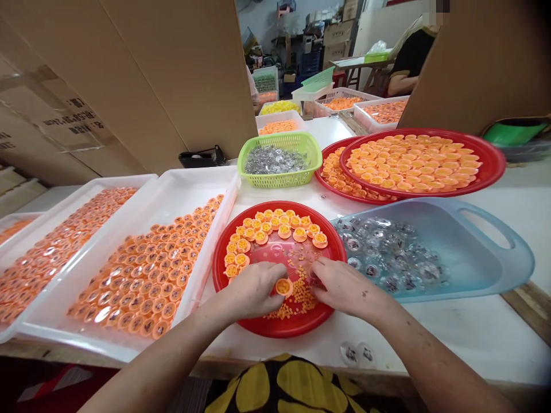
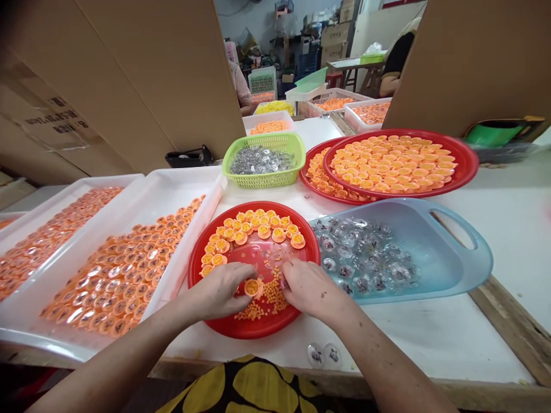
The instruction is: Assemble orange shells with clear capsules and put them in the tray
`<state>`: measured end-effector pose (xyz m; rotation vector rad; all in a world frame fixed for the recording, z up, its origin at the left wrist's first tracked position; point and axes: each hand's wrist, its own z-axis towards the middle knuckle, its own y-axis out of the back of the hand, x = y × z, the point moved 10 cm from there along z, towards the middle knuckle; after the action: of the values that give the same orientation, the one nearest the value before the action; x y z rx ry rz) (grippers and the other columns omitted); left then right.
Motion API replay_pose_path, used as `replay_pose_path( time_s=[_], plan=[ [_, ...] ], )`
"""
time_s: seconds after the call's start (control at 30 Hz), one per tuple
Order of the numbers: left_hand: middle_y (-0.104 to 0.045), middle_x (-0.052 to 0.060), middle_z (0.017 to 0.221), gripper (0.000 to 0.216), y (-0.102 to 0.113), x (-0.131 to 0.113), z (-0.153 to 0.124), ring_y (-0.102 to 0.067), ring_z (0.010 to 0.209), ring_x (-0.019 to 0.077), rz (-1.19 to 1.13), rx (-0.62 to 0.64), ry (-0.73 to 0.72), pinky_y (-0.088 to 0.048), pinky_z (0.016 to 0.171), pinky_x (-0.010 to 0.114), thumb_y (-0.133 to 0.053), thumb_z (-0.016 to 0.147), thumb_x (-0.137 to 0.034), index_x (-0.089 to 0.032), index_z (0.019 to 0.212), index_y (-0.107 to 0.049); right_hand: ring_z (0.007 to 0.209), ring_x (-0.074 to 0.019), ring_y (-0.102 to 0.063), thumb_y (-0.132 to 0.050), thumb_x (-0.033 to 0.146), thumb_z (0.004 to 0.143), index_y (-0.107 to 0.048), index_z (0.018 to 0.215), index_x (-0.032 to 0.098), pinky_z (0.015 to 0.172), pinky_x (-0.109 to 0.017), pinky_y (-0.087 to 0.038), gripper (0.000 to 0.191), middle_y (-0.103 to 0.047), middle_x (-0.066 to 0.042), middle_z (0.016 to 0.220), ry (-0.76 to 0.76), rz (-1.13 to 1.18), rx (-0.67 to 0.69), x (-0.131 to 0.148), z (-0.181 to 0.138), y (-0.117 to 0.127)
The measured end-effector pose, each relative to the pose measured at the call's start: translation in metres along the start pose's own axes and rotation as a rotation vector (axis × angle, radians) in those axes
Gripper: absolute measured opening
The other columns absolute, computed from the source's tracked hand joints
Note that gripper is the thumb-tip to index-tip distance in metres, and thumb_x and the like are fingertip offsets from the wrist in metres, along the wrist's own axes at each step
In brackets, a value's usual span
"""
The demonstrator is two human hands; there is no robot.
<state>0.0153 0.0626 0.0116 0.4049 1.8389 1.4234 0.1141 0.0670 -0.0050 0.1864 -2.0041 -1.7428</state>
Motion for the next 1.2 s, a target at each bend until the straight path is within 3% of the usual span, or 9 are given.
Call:
replay_pose_path(
  time_s=[0.1, 0.23, 0.33, 0.47, 0.6, 0.73, 0.97, 1.07, 1.2],
  plan=[
    [-0.064, 0.005, 0.084, 0.020, -0.001, 0.001, 0.010, -0.058, 0.075, 0.0185, -0.093, -0.006, 0.009, -0.043, 0.065, 0.028, -0.055, 0.072, -0.017, -0.016, 0.092, -0.060, 0.070, -0.0208, -0.061, -0.054, 0.016, 0.080, -0.055, 0.084, 0.017, 0.059, -0.030, -0.042, 0.004, -0.063, -0.004, 0.078, -0.021, 0.042, -0.038, -0.005, -0.007, 0.008],
    [-0.066, 0.005, 0.090, 0.026, 0.010, 0.000, 0.019, -0.059, 0.079, 0.0173, -0.216, -0.108, -0.008, -0.044, 0.070, 0.028, -0.057, 0.075, -0.019, -0.018, 0.101, -0.062, 0.087, -0.0206, -0.061, -0.046, 0.014, 0.086, -0.053, 0.107, 0.015, 0.073, -0.031, -0.048, 0.022, -0.063, -0.008, 0.097, 0.026, 0.180, -0.212, -0.007, -0.018, 0.025],
    [-0.066, 0.005, 0.086, 0.025, 0.015, 0.012, 0.022, -0.058, 0.076, 0.0172, -0.251, -0.173, 0.078, -0.044, 0.069, 0.028, -0.059, 0.074, -0.019, -0.016, 0.098, -0.064, 0.091, -0.0221, -0.061, -0.045, 0.015, 0.087, -0.054, 0.107, 0.015, 0.077, -0.035, -0.050, 0.022, -0.062, -0.011, 0.100, 0.073, 0.304, -0.354, -0.009, -0.027, 0.035],
    [-0.065, 0.003, 0.084, 0.023, 0.011, 0.026, 0.020, -0.056, 0.072, 0.0157, -0.393, -0.190, 0.199, -0.043, 0.066, 0.027, -0.063, 0.071, -0.019, -0.017, 0.094, -0.066, 0.093, -0.0227, -0.062, -0.046, 0.014, 0.086, -0.054, 0.109, 0.015, 0.078, -0.037, -0.051, 0.024, -0.064, -0.011, 0.102, 0.087, 0.354, -0.390, -0.010, -0.032, 0.034],
    [-0.060, 0.001, 0.078, 0.026, -0.002, 0.030, 0.016, -0.052, 0.067, 0.0120, -0.805, -0.208, 0.244, -0.042, 0.064, 0.026, -0.068, 0.071, -0.024, -0.017, 0.095, -0.062, 0.087, -0.0185, -0.064, -0.052, 0.018, 0.086, -0.055, 0.111, 0.018, 0.077, -0.032, -0.053, 0.025, -0.066, -0.007, 0.101, 0.080, 0.513, -0.468, -0.010, -0.034, 0.042],
    [-0.060, 0.002, 0.087, 0.035, -0.027, 0.021, 0.022, -0.055, 0.069, 0.0115, -1.339, -0.169, 0.208, -0.045, 0.065, 0.026, -0.073, 0.068, -0.029, -0.017, 0.095, -0.054, 0.078, -0.0153, -0.066, -0.058, 0.024, 0.084, -0.057, 0.105, 0.020, 0.068, -0.027, -0.054, 0.021, -0.066, -0.003, 0.096, -0.026, 0.768, -0.430, -0.019, -0.033, 0.035],
    [-0.057, -0.001, 0.074, 0.030, -0.027, 0.031, 0.025, -0.046, 0.061, 0.0099, -0.838, -0.228, 0.314, -0.038, 0.058, 0.024, -0.068, 0.071, -0.024, -0.017, 0.099, -0.062, 0.077, -0.0154, -0.063, -0.060, 0.026, 0.082, -0.059, 0.102, 0.020, 0.069, -0.029, -0.052, 0.021, -0.064, -0.003, 0.096, -0.079, 0.770, -0.428, -0.029, -0.036, 0.027],
    [-0.059, 0.000, 0.079, 0.030, -0.024, 0.028, 0.025, -0.049, 0.063, 0.0100, -0.894, -0.243, 0.290, -0.040, 0.060, 0.024, -0.067, 0.071, -0.021, -0.018, 0.100, -0.061, 0.081, -0.0156, -0.060, -0.060, 0.025, 0.083, -0.059, 0.101, 0.022, 0.072, -0.030, -0.051, 0.019, -0.063, -0.002, 0.094, -0.060, 0.815, -0.422, -0.029, -0.033, 0.023],
    [-0.060, 0.000, 0.083, 0.032, -0.032, 0.017, 0.025, -0.055, 0.065, 0.0098, -1.255, -0.188, 0.276, -0.045, 0.063, 0.024, -0.069, 0.070, -0.018, -0.017, 0.099, -0.057, 0.085, -0.0165, -0.060, -0.061, 0.026, 0.084, -0.058, 0.104, 0.023, 0.077, -0.031, -0.051, 0.020, -0.063, -0.002, 0.096, -0.032, 0.961, -0.404, -0.027, -0.031, 0.015]
  ],
)
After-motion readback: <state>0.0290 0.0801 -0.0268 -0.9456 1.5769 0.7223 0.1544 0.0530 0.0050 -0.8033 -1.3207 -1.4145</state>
